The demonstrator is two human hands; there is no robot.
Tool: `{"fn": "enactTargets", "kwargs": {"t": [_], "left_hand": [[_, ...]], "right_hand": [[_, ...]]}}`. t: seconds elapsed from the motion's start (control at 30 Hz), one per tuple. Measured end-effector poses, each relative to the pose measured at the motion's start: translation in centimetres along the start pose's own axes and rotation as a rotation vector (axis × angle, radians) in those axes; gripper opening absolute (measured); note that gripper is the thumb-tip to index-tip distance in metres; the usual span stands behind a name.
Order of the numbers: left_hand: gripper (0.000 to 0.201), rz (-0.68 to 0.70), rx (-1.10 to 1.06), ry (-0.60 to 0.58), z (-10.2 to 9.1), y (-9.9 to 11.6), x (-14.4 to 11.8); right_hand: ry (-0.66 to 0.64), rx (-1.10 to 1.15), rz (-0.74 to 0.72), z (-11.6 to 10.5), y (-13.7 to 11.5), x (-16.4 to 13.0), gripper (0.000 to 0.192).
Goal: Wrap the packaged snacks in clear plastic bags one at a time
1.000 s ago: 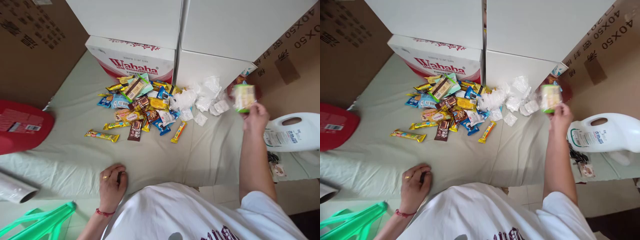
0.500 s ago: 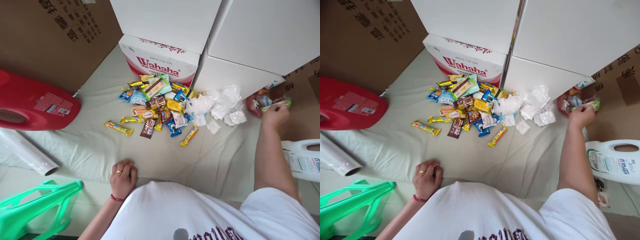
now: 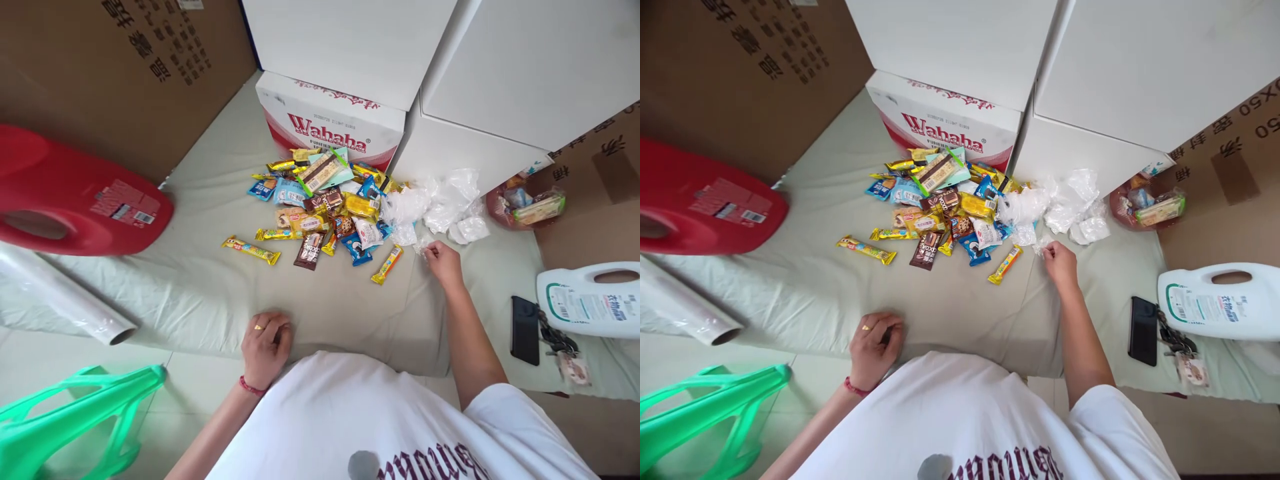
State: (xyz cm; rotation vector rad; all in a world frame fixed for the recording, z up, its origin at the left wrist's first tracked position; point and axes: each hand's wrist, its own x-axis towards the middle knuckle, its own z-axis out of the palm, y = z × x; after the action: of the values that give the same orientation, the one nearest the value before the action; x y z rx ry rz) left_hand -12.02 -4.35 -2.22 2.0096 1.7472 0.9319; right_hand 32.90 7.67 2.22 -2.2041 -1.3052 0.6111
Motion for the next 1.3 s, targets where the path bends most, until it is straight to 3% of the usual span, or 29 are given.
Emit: {"fn": "enactTargets", "kwargs": {"t": [0.1,0.17,0.27,0.33,0.43,0.53,0.63,0.7,0.83,0.9,0.97,1.07,1.23,1.3], "left_hand": [[0.011,-0.144,-0.334,-0.137,-0.6,2.5,1.7],[0.015,-0.207,-0.573,-0.287,-0.2,5.1,3.2],[0.031,-0.295,-0.826,-0.382,1.5,9.1,5.7],[0.042,-0.309,-0.9,-0.38,2.8,10.8,7.1],[0.036,-0.425,-1.016,-0.366,4.2,10.9,8.4],[0.042,-0.673,-1.269,-0.355,4.6,9.3,8.4],[0.047,-0.87,-1.475,-0.318,4.7,7.8,7.8],[0.048,-0.919,-1.534,-0.289,4.8,7.5,7.4],[0.045,-0.866,-1.513,-0.289,4.9,7.9,6.8],[0.045,-0.813,-1.489,-0.362,4.7,8.1,6.7],[0.045,-0.771,-1.481,-0.445,4.3,8.2,6.6],[0.045,-0.724,-1.477,-0.517,3.3,7.6,6.7],[0.048,-0.597,-1.318,-0.636,2.0,5.3,7.8],[0.047,-0.536,-1.137,-0.637,1.9,4.4,8.5]], "right_hand": [[0.013,0.463,-0.01,0.4,-1.5,-3.9,0.033],[-0.065,0.654,-0.019,1.3,-3.3,-7.5,0.032],[-0.24,0.726,-0.049,3.5,-6.3,-12.3,0.025],[-0.337,0.675,-0.083,4.9,-7.6,-14.3,0.023],[-0.326,0.717,-0.038,6.0,-7.8,-14.9,0.022],[-0.269,0.937,0.126,6.2,-6.4,-14.0,0.027],[-0.388,0.979,0.21,6.3,-4.6,-13.7,0.033],[-0.372,0.797,0.116,6.3,-4.0,-14.1,0.033],[-0.147,0.262,-0.431,5.7,-4.7,-15.2,0.048],[-0.205,0.117,-0.654,5.6,-5.7,-15.0,0.04],[-0.338,0.119,-0.738,5.9,-6.6,-14.4,0.024],[-0.486,0.373,-0.591,6.6,-7.0,-13.2,0.022],[-0.505,0.955,0.049,6.6,-6.2,-12.3,0.039],[-0.511,1.039,0.191,6.2,-6.0,-12.5,0.045]]}}
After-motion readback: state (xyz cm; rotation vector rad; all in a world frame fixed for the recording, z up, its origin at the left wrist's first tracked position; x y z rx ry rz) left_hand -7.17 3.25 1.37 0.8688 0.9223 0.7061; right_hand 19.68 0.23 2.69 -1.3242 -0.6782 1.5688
